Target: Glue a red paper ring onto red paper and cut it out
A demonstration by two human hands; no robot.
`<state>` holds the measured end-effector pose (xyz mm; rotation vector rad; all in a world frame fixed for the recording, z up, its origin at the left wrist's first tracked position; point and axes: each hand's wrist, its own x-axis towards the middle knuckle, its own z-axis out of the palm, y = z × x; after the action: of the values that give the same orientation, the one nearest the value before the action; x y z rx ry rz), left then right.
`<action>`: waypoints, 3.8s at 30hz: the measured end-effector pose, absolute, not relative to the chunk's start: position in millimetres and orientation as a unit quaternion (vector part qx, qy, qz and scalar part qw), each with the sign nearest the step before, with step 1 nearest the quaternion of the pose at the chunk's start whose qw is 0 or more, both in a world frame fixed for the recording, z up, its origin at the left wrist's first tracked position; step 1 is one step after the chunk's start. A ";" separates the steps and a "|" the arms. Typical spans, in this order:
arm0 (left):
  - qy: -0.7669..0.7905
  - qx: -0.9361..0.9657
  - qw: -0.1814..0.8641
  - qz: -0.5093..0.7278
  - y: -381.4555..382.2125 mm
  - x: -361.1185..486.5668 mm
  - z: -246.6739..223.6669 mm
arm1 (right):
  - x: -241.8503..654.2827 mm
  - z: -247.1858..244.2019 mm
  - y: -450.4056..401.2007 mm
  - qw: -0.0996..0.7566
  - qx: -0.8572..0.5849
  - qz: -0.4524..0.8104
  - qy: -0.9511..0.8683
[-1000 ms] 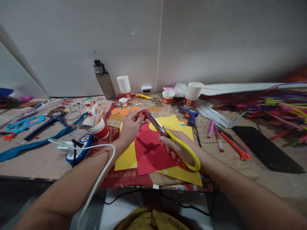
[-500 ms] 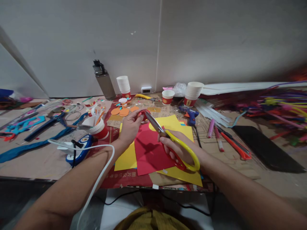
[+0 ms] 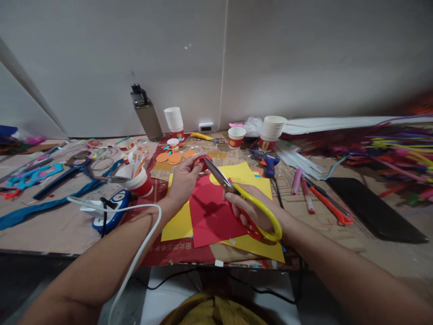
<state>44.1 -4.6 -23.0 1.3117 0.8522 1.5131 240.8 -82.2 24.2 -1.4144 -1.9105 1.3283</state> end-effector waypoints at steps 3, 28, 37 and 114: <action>0.339 0.532 0.470 0.617 -2.9 43.9 -26.4 | 240.5 24.6 -82.6 0.208 -0.505 0.477 -0.688; 0.345 0.522 0.473 0.620 -4.8 44.4 -25.0 | 234.0 26.5 -86.1 0.226 -0.528 0.485 -0.660; 0.344 0.504 0.481 0.630 -1.0 44.3 -28.3 | 227.0 35.7 -87.5 0.220 -0.541 0.491 -0.647; 0.460 0.587 0.338 0.574 -5.5 42.8 -17.4 | 241.4 18.4 -73.3 0.192 -0.500 0.384 -0.752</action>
<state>42.8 -5.5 -17.4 1.5298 1.1971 1.4959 241.4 -73.3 18.4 -1.4052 -2.1112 1.0791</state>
